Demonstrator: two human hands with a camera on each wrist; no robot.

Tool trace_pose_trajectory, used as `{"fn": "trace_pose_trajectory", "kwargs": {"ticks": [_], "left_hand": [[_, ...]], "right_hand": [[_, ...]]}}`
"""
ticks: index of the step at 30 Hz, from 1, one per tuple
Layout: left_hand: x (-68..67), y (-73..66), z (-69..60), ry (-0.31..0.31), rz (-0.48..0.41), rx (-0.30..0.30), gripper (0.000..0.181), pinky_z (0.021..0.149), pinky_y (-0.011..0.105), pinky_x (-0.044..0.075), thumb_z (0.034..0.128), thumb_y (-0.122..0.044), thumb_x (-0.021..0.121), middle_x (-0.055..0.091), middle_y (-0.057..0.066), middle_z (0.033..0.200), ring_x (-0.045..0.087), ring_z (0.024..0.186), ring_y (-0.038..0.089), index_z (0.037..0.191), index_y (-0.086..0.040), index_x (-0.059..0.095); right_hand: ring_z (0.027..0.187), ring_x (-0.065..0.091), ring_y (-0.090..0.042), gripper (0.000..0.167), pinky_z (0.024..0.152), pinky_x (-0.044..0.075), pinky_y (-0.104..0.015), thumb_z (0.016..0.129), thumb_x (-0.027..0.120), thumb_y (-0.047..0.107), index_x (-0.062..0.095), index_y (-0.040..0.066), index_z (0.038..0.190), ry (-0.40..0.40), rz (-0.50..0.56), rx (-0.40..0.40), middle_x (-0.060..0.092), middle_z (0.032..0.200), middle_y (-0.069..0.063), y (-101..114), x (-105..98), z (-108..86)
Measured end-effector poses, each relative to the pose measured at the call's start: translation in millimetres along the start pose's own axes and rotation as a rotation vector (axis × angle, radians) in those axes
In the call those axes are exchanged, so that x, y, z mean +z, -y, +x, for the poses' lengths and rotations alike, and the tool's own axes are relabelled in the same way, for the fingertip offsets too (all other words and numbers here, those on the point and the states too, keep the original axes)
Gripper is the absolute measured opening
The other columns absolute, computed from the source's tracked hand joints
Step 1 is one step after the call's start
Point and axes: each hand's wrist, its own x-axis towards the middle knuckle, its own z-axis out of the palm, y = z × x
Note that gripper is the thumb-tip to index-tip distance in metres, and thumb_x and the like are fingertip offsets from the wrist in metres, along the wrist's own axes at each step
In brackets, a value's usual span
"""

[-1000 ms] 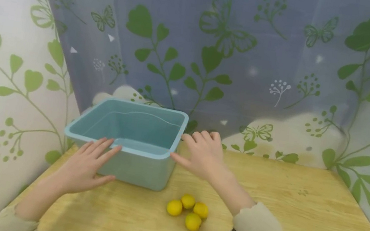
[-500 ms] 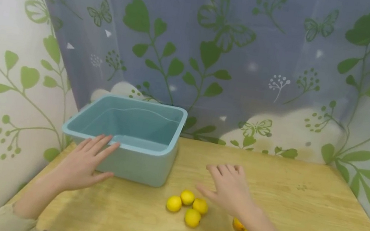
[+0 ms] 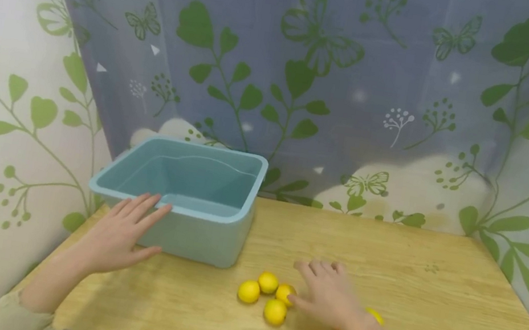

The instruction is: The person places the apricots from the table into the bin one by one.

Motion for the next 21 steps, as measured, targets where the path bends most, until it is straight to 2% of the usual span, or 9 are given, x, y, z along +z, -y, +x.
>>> {"fn": "trace_pose_trajectory", "kwargs": {"ticks": [11,16,21], "left_hand": [[-1.8,-0.4,0.6,0.002,0.005,0.001,0.077,0.103,0.056,0.026,0.0830,-0.046,0.064,0.032,0.021,0.144,0.030,0.131,0.038,0.144,-0.010,0.034],[-1.5,0.0,0.7,0.004,0.008,0.001,0.077,0.103,0.056,0.027,0.0829,-0.045,0.064,0.032,0.021,0.144,0.030,0.131,0.038,0.144,-0.009,0.034],[-0.5,0.5,0.6,-0.002,0.010,0.005,0.077,0.103,0.056,0.027,0.0828,-0.045,0.065,0.032,0.021,0.144,0.031,0.130,0.039,0.144,-0.009,0.034]], "right_hand": [[0.092,0.056,-0.022,0.057,0.080,0.040,-0.045,0.079,0.067,0.048,0.056,0.011,0.121,0.104,-0.013,-0.027,0.060,0.101,-0.003,-4.4,17.5,-2.3],[0.091,0.055,-0.022,0.057,0.080,0.039,-0.046,0.080,0.063,0.053,0.058,0.012,0.120,0.120,-0.016,-0.054,0.059,0.098,-0.002,-3.7,22.1,-0.8],[0.090,0.055,-0.021,0.054,0.080,0.039,-0.045,0.080,0.064,0.052,0.059,0.014,0.119,0.128,-0.026,-0.067,0.058,0.096,-0.001,-2.7,25.4,0.0]]}}
